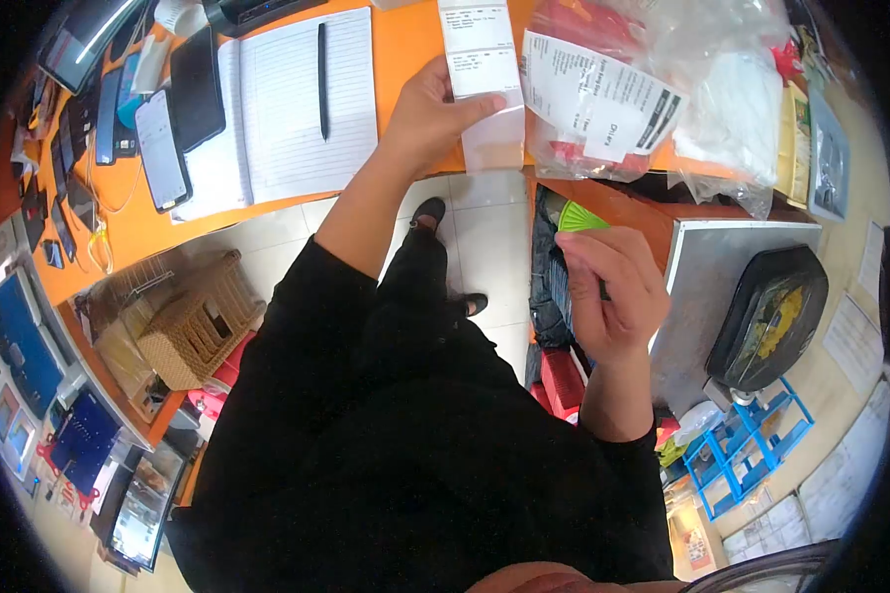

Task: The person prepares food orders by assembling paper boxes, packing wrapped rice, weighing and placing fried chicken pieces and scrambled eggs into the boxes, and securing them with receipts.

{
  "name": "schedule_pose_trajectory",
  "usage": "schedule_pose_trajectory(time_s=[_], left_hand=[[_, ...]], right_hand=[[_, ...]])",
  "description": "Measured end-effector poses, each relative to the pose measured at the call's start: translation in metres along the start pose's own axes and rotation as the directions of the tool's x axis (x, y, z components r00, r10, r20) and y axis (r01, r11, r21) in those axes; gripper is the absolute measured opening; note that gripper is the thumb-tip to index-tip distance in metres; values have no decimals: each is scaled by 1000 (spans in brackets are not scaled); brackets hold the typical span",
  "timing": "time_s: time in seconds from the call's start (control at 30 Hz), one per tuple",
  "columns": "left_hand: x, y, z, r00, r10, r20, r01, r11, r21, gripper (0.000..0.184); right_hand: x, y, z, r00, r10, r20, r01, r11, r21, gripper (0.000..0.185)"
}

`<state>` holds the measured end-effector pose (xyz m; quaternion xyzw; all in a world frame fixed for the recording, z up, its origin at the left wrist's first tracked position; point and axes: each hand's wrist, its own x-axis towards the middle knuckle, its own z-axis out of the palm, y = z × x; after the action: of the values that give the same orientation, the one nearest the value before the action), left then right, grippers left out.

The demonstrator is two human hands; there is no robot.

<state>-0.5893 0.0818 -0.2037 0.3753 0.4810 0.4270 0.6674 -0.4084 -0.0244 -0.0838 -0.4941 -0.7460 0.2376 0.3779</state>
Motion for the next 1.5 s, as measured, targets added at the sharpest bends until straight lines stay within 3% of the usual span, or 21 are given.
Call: schedule_pose_trajectory(time_s=[0.17, 0.3, 0.37, 0.5, 0.6, 0.67, 0.7, 0.77, 0.9, 1.0, 1.17, 1.27, 1.37, 1.47, 1.5], left_hand=[[0, 4, -11, 988, -142, 62, 144, 989, -21, 46], [-1, 11, -9, 994, -91, 57, 94, 994, -51, 44], [-5, 25, -7, 981, -102, 166, 134, 972, -192, 41], [-18, 74, -1, 932, -66, 356, 192, 924, -330, 40], [-17, 91, 3, 917, -6, 399, 135, 946, -294, 43], [-14, 110, 3, 895, 14, 445, 182, 901, -394, 42], [-15, 125, 3, 878, 56, 474, 201, 858, -473, 41], [-12, 130, -1, 916, -21, 400, 212, 872, -440, 39], [-17, 137, 5, 940, 36, 339, 141, 865, -482, 37], [-19, 134, 6, 943, 40, 331, 131, 869, -478, 36], [-50, 114, 20, 958, 19, 288, 118, 884, -452, 32], [-82, 100, 33, 937, -83, 340, 221, 893, -391, 31], [-120, 74, 47, 918, -96, 385, 207, 944, -258, 27], [-153, 47, 58, 882, -105, 458, 158, 984, -79, 40], [-168, 44, 65, 890, -77, 449, 136, 986, -99, 39]], right_hand=[[1, 3, 9, 995, 83, 61, -82, 997, -9, 33], [8, 3, 9, 991, 120, 57, -118, 992, -39, 30], [13, 5, 7, 989, 141, 52, -135, 985, -105, 26], [38, 2, 23, 897, 440, -33, -418, 872, 254, 26], [30, 13, 38, 871, 467, 150, -477, 738, 478, 33], [19, 17, 35, 842, 379, 383, -533, 691, 487, 39], [19, 8, 33, 802, 419, 425, -592, 646, 482, 41], [10, -3, 25, 744, 467, 479, -669, 523, 529, 40], [-26, -23, 16, 763, 451, 464, -646, 497, 579, 37], [-64, -38, 7, 675, 520, 523, -733, 394, 554, 38], [-135, -58, 0, 622, 616, 484, -753, 301, 585, 40], [-177, -73, -11, 651, 638, 412, -707, 310, 636, 46], [-220, -94, -21, 724, 661, 198, -571, 413, 710, 54], [-268, -112, -36, 745, 645, 173, -535, 421, 733, 61], [-283, -121, -40, 735, 638, 228, -548, 361, 755, 62]])
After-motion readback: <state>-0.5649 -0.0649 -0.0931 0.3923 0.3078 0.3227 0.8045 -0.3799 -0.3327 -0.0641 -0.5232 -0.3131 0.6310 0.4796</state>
